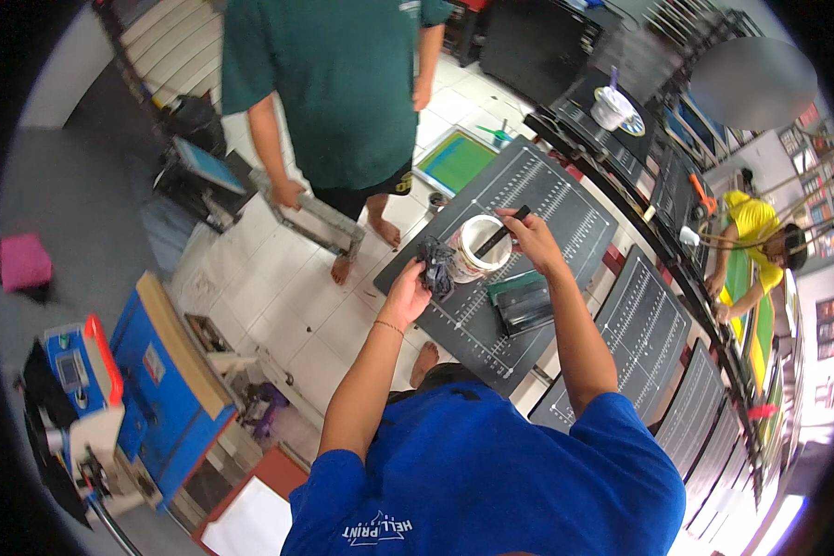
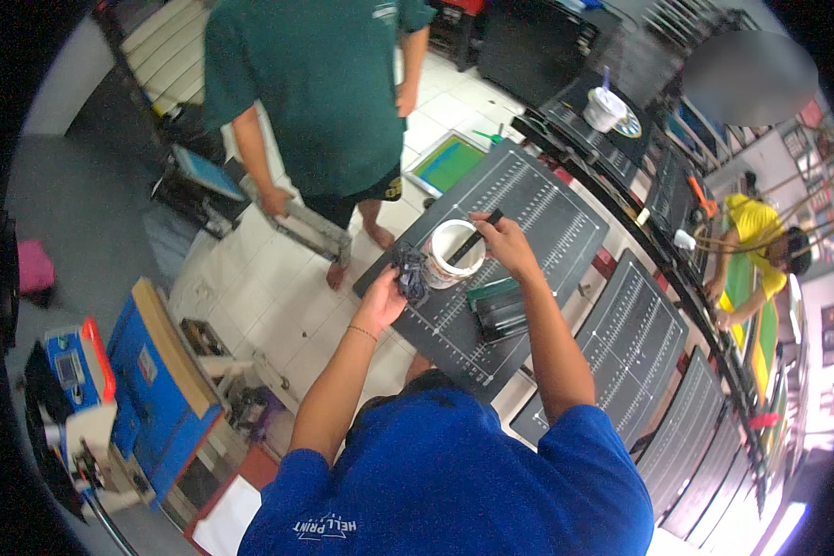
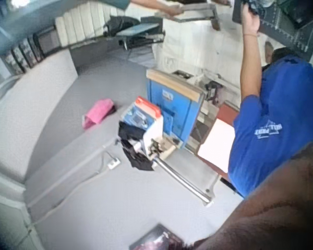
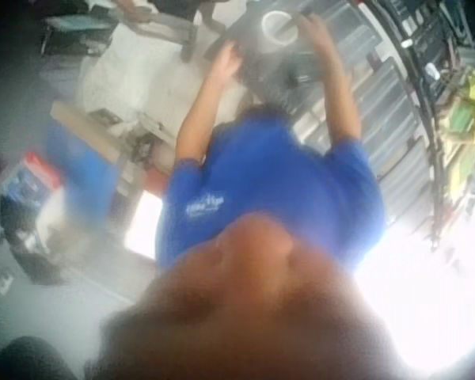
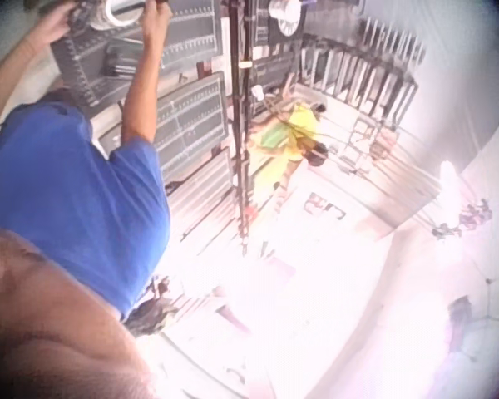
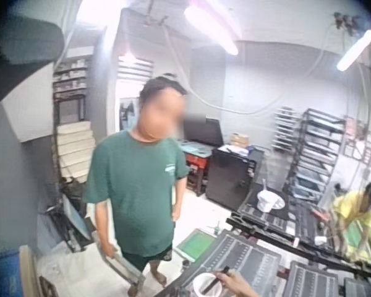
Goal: The person cleans a large black printing mat on a workbench using a squeegee and a rag. They also handle a white bucket, moving it to a shelf on a staircase and returning it to the workspace.
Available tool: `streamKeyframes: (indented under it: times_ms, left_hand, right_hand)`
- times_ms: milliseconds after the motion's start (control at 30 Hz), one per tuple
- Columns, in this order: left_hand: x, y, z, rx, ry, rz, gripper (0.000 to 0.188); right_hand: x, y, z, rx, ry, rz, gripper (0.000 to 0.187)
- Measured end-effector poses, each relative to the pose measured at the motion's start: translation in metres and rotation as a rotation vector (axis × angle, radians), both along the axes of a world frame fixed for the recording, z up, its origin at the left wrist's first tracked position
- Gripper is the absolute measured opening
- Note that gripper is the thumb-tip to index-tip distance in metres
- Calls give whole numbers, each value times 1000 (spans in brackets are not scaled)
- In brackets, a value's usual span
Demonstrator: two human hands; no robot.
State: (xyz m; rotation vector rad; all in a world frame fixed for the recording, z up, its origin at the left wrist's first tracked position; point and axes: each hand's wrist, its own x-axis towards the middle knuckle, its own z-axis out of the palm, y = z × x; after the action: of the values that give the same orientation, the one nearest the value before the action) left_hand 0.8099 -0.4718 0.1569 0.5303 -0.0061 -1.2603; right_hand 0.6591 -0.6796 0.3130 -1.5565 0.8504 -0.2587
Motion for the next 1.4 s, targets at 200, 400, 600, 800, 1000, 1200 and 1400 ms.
streamKeyframes:
  times_ms: [200, 400, 600, 800, 1000, 1200, 1400]
  left_hand:
    - [26, -61, 15, 133, -113, -143, 28]
    - [38, -37, 16, 268, -148, -154, 24]
    - [48, -6, 25, 313, -199, -149, 26]
    - [77, 40, 27, 263, -157, -137, 24]
    - [88, 64, 30, 293, -181, -121, 34]
    - [96, 77, 34, 318, -186, -90, 33]
    - [96, 78, 48, 365, -203, -60, 32]
  right_hand:
    - [-9, -45, -34, -64, -100, -160, 31]
    - [-9, -15, 19, -584, 218, -49, 27]
    - [5, 11, 52, -932, 106, 95, 17]
    - [9, 21, 40, -1043, 85, 184, 14]
    - [4, 27, 23, -583, 145, -332, 19]
    - [-83, -9, -11, -10, -250, -820, 23]
    - [-142, -45, -36, 194, -450, -1014, 24]
